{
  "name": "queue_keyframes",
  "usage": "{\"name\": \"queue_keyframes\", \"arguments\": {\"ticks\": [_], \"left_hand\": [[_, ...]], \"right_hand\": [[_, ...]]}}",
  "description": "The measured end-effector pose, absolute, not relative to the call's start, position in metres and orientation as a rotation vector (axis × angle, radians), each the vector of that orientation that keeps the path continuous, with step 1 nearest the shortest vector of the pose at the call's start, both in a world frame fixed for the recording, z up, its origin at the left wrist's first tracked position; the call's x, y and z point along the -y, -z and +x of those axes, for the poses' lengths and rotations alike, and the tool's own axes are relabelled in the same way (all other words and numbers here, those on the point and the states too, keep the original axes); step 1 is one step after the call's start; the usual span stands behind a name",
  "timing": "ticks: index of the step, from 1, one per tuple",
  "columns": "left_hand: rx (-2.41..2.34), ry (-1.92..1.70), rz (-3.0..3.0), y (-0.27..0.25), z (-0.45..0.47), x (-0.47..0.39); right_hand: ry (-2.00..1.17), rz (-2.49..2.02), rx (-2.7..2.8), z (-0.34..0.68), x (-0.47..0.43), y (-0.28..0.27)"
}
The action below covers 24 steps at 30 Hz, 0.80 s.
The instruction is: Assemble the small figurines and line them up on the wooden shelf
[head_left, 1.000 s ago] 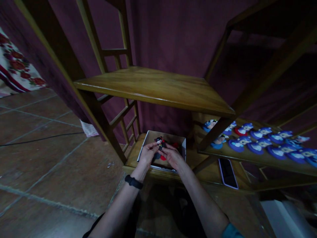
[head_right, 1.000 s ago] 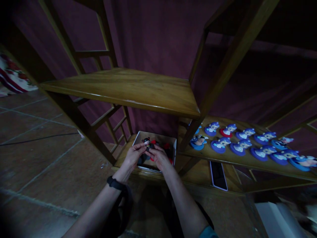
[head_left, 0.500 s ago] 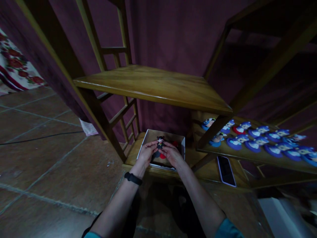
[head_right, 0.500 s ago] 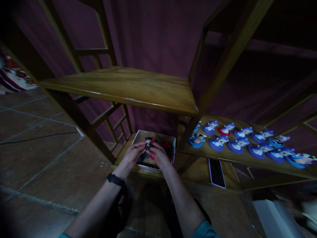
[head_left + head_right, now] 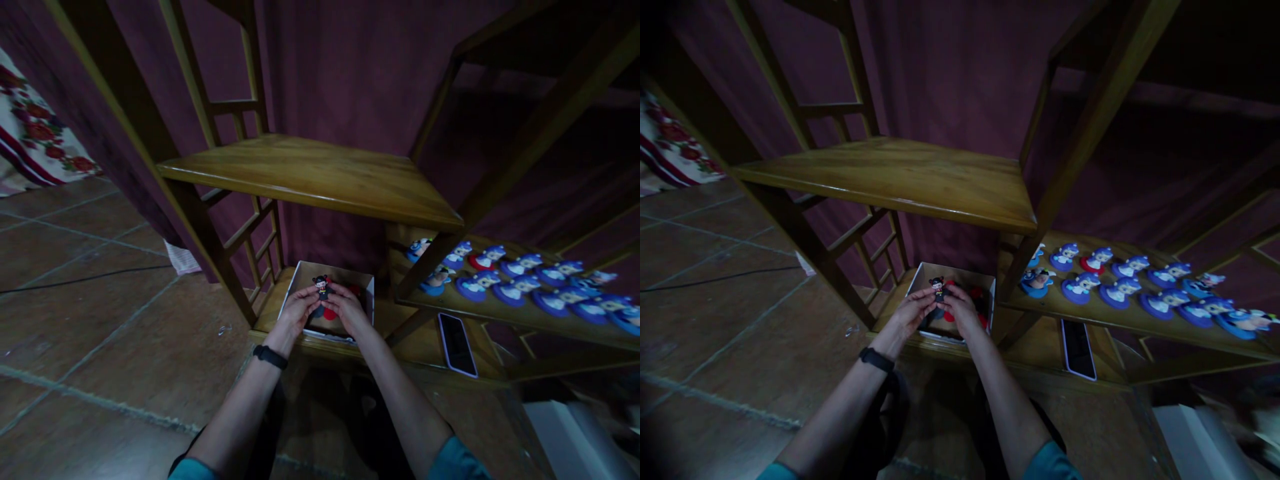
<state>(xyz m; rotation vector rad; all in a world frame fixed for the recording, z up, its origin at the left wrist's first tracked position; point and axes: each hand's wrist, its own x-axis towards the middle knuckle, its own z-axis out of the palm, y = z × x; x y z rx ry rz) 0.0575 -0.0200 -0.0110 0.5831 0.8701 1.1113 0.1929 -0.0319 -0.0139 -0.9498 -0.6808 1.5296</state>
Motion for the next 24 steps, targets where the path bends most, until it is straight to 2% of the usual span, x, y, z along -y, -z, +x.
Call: {"name": "queue_keyframes", "arguments": {"ticks": [13,24], "left_hand": [[-0.923,-1.210,0.971,0.002,0.062,0.027],[-1.017,-1.268,0.976,-0.015,0.059,0.065]], "right_hand": [[-1.587,-0.877,0.727,0.196,0.032,0.009],[-1.638,-0.804,0.730,0.195,0.067,-0.002]]}}
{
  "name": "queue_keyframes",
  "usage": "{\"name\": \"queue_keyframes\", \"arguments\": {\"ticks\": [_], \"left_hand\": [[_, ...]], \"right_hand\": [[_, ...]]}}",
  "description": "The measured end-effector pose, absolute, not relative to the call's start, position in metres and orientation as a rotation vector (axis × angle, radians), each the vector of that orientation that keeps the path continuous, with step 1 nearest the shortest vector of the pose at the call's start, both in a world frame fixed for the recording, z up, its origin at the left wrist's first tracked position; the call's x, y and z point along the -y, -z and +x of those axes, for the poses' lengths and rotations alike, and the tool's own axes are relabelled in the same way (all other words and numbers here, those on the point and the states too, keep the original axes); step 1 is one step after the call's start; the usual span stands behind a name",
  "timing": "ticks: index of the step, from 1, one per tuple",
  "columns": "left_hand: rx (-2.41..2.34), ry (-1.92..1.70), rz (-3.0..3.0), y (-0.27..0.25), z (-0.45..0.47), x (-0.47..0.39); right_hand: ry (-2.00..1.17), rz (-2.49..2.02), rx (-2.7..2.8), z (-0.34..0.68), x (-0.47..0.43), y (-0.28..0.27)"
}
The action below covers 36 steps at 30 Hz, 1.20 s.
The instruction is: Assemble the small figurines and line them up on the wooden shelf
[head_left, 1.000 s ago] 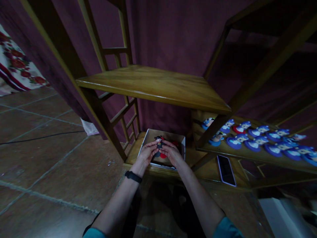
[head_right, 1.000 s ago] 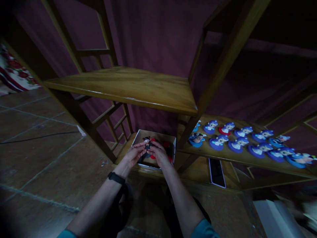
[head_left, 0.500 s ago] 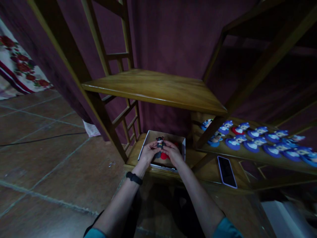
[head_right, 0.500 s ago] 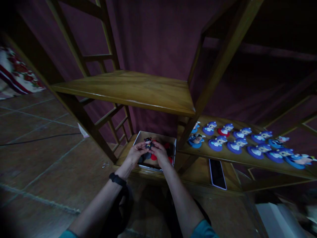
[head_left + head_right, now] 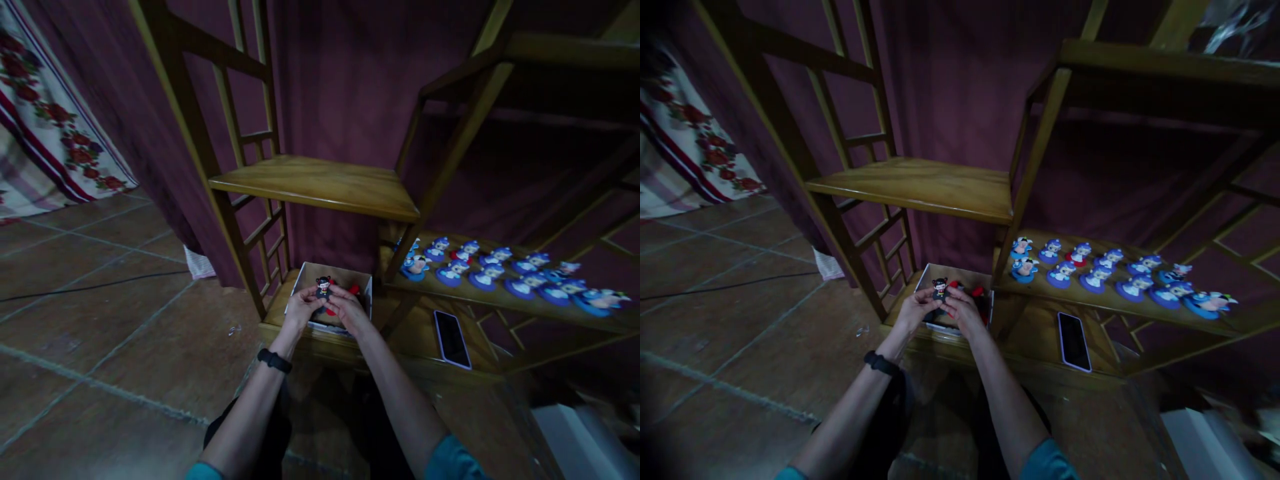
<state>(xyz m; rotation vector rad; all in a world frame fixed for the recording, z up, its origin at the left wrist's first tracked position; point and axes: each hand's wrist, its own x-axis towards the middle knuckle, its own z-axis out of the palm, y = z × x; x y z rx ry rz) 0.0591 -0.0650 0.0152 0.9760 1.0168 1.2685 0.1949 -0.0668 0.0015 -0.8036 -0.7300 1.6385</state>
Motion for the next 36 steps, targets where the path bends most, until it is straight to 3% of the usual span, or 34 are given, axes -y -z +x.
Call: {"name": "queue_keyframes", "arguments": {"ticks": [17,36], "left_hand": [[-1.044,-1.197,0.937,-0.006,0.060,0.178],[-1.026,-1.236,0.913,0.003,0.060,0.215]], "right_hand": [[-1.685,-0.810,0.704,0.203,0.182,0.006],[-1.699,-0.834,0.776,0.205,0.215,0.004]]}}
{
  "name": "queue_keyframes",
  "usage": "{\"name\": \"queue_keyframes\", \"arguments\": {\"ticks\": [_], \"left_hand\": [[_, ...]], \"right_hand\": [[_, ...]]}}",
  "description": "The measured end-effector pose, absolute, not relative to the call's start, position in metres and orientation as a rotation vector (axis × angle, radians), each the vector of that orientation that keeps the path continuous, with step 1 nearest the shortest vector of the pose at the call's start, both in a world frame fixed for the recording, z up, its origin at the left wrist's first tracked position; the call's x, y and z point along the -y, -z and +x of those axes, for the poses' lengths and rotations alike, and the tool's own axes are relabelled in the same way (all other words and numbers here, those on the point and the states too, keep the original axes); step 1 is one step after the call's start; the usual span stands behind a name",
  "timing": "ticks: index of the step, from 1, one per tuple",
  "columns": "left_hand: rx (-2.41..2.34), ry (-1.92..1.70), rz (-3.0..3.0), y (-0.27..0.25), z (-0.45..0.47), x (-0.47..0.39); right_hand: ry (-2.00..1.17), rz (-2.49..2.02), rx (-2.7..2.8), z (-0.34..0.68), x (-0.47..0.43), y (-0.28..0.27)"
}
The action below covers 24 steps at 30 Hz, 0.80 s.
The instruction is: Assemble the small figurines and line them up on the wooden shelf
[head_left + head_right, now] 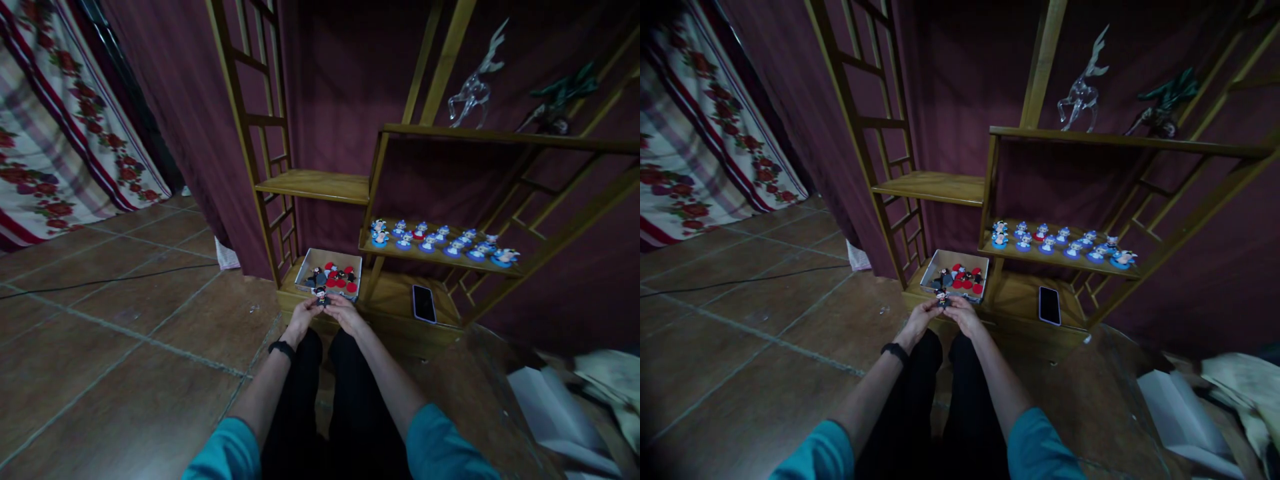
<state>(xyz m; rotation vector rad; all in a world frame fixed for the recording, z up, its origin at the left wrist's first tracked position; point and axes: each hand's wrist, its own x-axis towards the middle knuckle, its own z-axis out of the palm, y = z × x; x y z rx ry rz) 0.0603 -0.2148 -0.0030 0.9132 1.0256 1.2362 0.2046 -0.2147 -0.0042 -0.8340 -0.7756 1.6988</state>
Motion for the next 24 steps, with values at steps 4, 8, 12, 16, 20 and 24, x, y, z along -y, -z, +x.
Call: {"name": "queue_keyframes", "arguments": {"ticks": [4,8,12,16,20,24], "left_hand": [[-0.971,-1.201,0.946,0.007,0.058,0.213],[-0.971,-1.162,0.978,0.014,0.056,0.210],[-0.988,-1.158,0.987,0.019,0.056,0.208],[-0.980,-1.162,1.005,0.020,0.055,0.209],[-1.012,-1.168,1.049,0.019,0.054,0.210],[-1.033,-1.163,1.074,0.018,0.055,0.211]], "right_hand": [[-1.688,-0.854,0.829,0.205,0.212,0.012],[-1.691,-0.889,0.910,0.208,0.207,0.020],[-1.664,-0.909,0.958,0.210,0.206,0.021],[-1.635,-0.900,0.969,0.208,0.210,0.018],[-1.596,-0.928,0.954,0.203,0.213,0.017],[-1.594,-0.916,0.905,0.202,0.212,0.020]]}}
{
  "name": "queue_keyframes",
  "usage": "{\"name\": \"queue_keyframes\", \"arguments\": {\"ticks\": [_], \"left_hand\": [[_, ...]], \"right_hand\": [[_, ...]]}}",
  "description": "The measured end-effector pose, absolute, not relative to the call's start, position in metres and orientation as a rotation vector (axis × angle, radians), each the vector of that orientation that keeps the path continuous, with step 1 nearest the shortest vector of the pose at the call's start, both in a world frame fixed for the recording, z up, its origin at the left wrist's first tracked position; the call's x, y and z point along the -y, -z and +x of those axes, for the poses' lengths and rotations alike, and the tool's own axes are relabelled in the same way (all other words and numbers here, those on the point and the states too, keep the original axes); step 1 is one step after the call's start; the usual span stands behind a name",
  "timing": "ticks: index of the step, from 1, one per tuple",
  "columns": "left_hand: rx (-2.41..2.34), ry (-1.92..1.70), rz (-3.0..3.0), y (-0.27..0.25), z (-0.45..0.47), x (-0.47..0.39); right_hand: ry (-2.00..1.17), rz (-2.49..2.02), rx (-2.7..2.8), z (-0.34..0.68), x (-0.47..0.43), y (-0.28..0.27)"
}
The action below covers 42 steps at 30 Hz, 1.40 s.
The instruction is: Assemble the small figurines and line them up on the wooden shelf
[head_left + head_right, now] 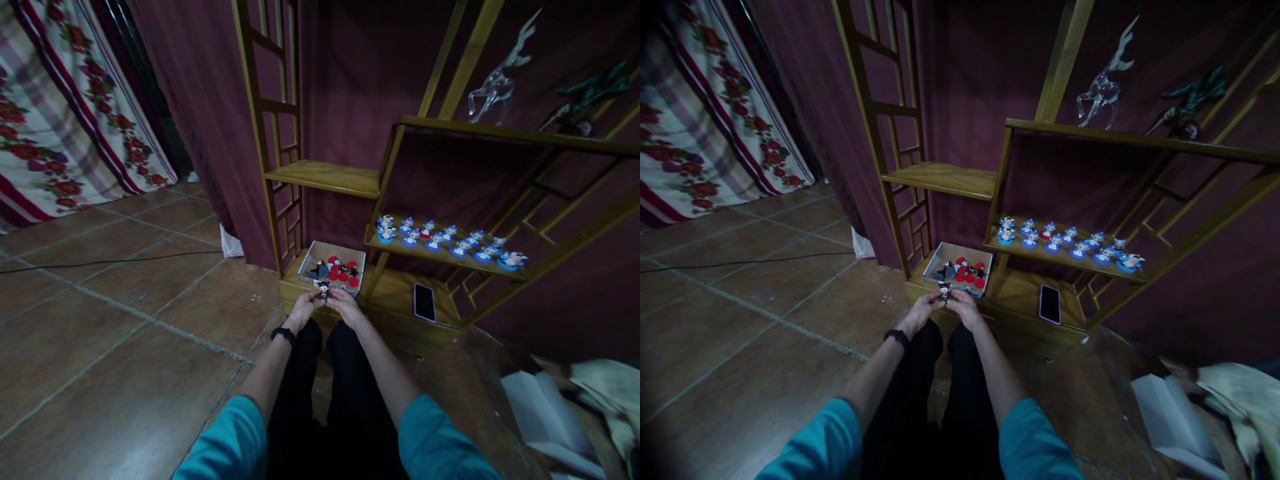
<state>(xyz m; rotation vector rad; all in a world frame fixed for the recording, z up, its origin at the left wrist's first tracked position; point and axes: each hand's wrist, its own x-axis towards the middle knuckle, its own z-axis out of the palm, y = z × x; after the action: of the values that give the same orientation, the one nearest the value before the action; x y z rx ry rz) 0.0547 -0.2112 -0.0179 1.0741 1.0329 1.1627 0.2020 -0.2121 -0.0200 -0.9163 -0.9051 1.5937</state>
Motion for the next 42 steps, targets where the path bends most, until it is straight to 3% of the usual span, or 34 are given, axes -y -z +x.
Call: {"name": "queue_keyframes", "arguments": {"ticks": [42], "left_hand": [[-1.069,-1.351,0.998,0.0161,0.0631,0.2056]], "right_hand": [[-1.586,-0.883,0.915,0.2020,0.2079,0.0246]]}}
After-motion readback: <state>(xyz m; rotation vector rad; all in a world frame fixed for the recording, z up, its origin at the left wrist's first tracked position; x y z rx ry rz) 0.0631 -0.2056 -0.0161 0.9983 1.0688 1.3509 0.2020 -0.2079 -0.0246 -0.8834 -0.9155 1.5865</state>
